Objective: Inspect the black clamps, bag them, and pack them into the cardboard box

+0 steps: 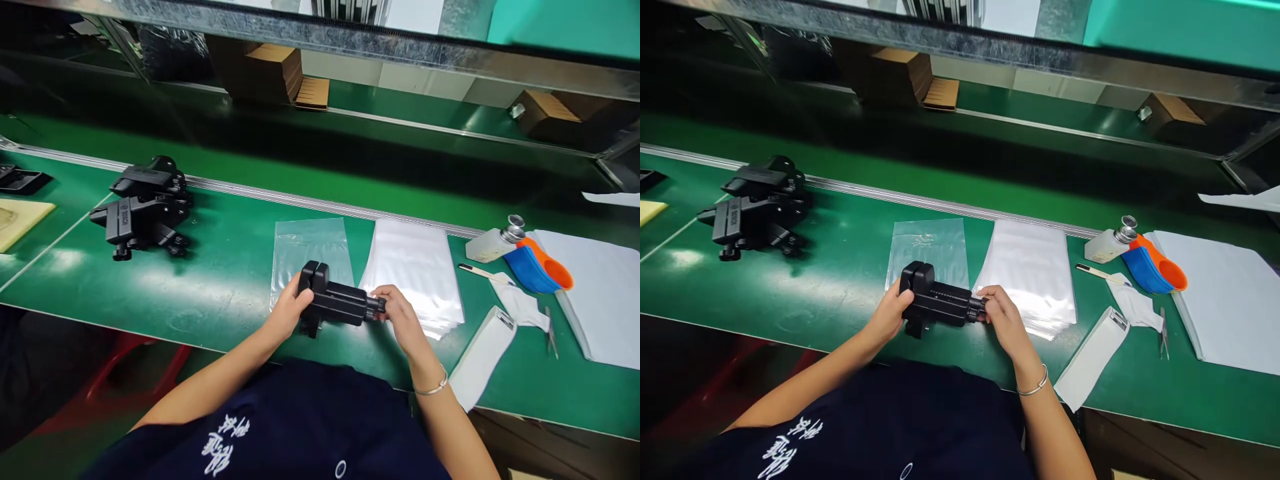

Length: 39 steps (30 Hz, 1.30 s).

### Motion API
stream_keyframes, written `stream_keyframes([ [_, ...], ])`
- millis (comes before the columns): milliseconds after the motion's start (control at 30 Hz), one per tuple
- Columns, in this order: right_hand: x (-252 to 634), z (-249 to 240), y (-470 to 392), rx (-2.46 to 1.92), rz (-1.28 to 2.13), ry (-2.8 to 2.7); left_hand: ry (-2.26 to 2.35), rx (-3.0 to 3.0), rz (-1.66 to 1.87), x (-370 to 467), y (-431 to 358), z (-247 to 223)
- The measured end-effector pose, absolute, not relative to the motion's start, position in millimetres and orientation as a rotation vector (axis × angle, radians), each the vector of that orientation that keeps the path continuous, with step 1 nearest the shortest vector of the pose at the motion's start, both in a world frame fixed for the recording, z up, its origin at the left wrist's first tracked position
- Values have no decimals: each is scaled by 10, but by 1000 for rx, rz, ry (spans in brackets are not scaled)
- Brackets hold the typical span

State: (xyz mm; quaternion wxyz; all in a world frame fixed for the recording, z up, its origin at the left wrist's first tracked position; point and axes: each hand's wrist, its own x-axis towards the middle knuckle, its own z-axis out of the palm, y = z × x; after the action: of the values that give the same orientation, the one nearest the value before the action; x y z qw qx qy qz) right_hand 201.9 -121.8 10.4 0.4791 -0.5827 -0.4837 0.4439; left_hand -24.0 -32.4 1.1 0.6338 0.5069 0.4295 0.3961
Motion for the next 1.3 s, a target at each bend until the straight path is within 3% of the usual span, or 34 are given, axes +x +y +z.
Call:
stream_keyframes([
  [67, 2027, 111, -1231, -1429, 1140, -1124, 957, 1251, 957, -253, -329, 29],
  [233, 2028, 102, -1284, -1472, 674, -1378, 965, 1037, 862, -209, -337, 54],
  [433, 2021, -77, -1295, -1276, 1059, -1081, 742, 1211, 780, -194, -399, 127],
  [767, 1991, 302, -1432, -1410, 638, -1427, 503, 1391, 694, -431, -239, 252],
  [1100, 2107, -97, -1265, -1234, 827, -1251, 587, 1873, 737, -355, -327, 541],
  [1300, 1976, 397, -1523, -1438, 509, -1424, 477, 1642, 702, -395, -230, 402],
])
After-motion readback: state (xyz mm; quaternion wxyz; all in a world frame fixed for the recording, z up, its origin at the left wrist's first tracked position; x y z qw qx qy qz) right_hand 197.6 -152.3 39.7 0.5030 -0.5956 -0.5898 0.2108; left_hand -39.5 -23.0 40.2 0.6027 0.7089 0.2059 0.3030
